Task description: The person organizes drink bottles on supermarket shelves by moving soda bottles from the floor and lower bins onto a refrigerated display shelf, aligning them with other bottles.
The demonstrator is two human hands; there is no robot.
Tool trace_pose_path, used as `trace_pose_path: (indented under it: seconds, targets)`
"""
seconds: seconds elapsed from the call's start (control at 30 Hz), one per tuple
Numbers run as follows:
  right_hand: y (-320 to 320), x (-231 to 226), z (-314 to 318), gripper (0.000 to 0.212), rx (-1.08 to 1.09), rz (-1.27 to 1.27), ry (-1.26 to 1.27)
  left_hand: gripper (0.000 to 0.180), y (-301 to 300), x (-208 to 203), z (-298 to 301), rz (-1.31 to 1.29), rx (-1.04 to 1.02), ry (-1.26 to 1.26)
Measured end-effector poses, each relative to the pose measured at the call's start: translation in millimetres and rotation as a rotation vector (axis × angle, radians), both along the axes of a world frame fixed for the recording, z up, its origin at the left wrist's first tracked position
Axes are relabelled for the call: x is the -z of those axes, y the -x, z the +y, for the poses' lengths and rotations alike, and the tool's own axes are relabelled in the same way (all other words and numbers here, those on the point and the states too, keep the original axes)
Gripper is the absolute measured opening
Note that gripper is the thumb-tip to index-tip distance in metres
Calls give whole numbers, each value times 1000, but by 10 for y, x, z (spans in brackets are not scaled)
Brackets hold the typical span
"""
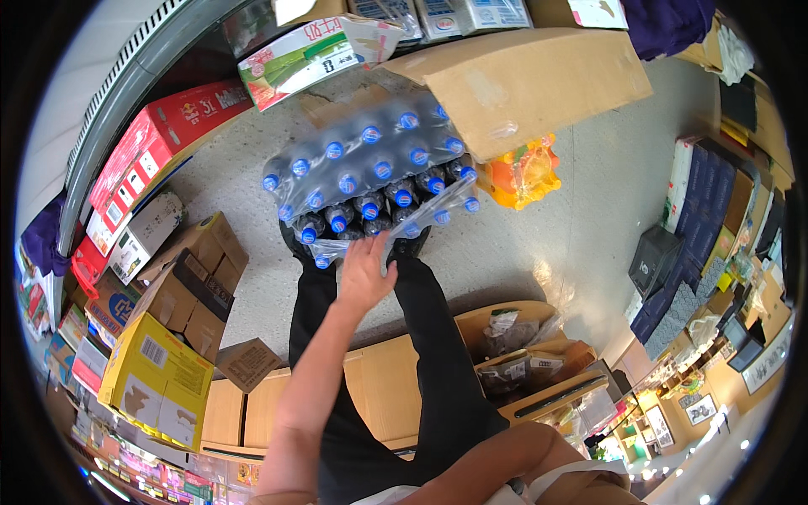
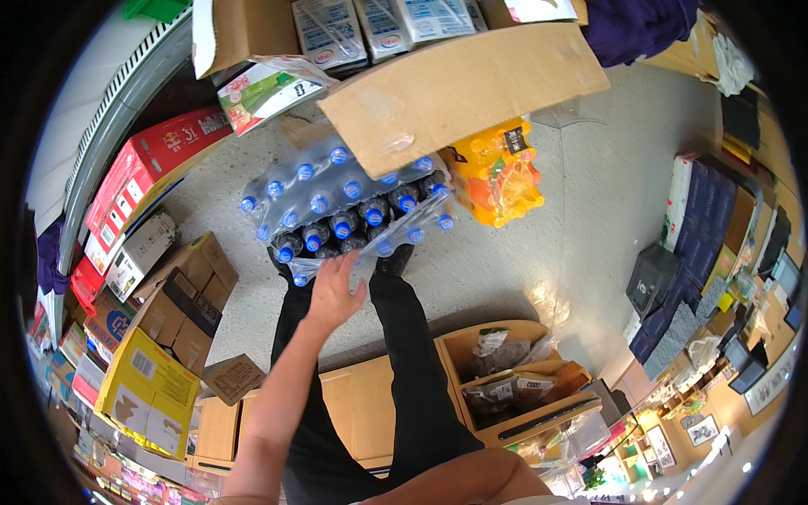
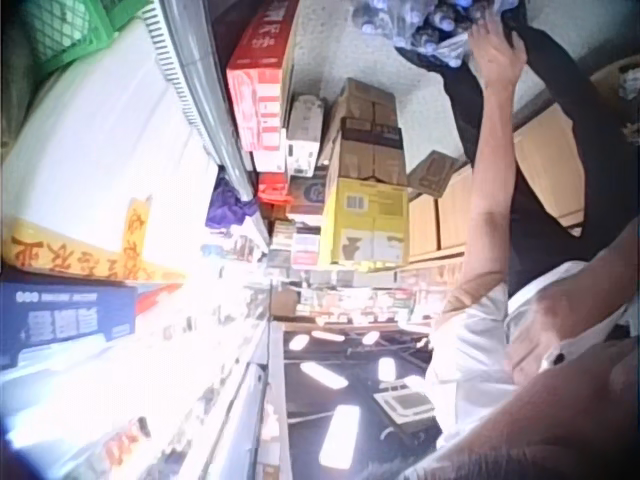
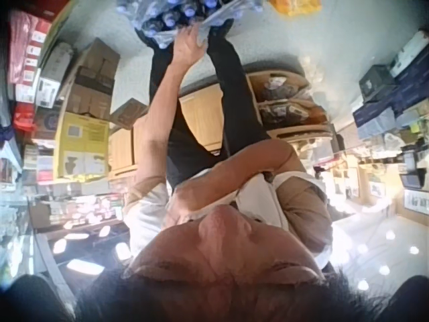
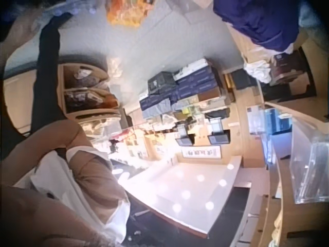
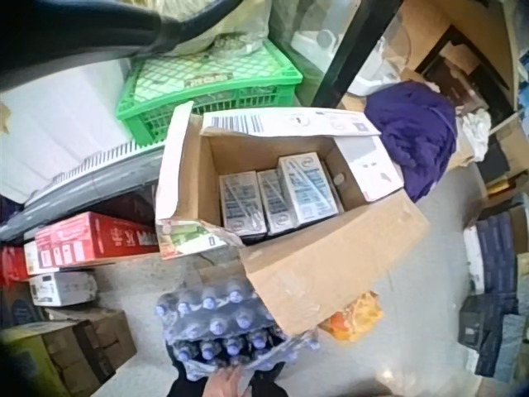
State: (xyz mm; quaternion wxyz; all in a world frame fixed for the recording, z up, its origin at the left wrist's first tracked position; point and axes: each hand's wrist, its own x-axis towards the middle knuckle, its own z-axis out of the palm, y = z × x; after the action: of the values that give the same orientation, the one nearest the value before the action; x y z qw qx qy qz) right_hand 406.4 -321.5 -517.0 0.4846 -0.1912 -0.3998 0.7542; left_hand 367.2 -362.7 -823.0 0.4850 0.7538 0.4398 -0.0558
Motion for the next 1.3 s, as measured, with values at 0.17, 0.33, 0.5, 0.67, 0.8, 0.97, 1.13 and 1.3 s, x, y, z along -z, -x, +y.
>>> trace_pose_path:
  seconds: [0.17, 0.33, 0.5, 0.67, 0.8, 0.97, 1.13, 1.3]
  targets:
    - [-860, 1013, -123, 22, -25, -649, 203, 57, -177, -121, -252, 74, -96, -160]
    - [-1679, 3006, -285, 21, 305, -1620, 321, 70, -131, -19, -324, 95, 26, -177]
    - [-1787, 3311, -159, 31, -244, -1955, 443, 63, -151, -127, 6, -28, -167, -189]
    - [-1804, 3560, -188, 29, -275, -1977, 465, 48, -92, -508, 143, -145, -301, -127]
    - [-1803, 3500, -174, 22, -317, -1951, 440, 36, 62, -778, -30, -146, -398, 44]
    - [-1769, 3581, -80, 30, -395, -1984, 606, 31, 188, -835, -286, -171, -435, 152]
    - [-1683, 3795, 68, 31, -873, -2135, 277, 30, 265, -1014, -369, -181, -461, 248]
    - [-1763, 3981, -118, 29, -868, -2158, 150, 29, 337, -1162, -429, -158, -483, 263]
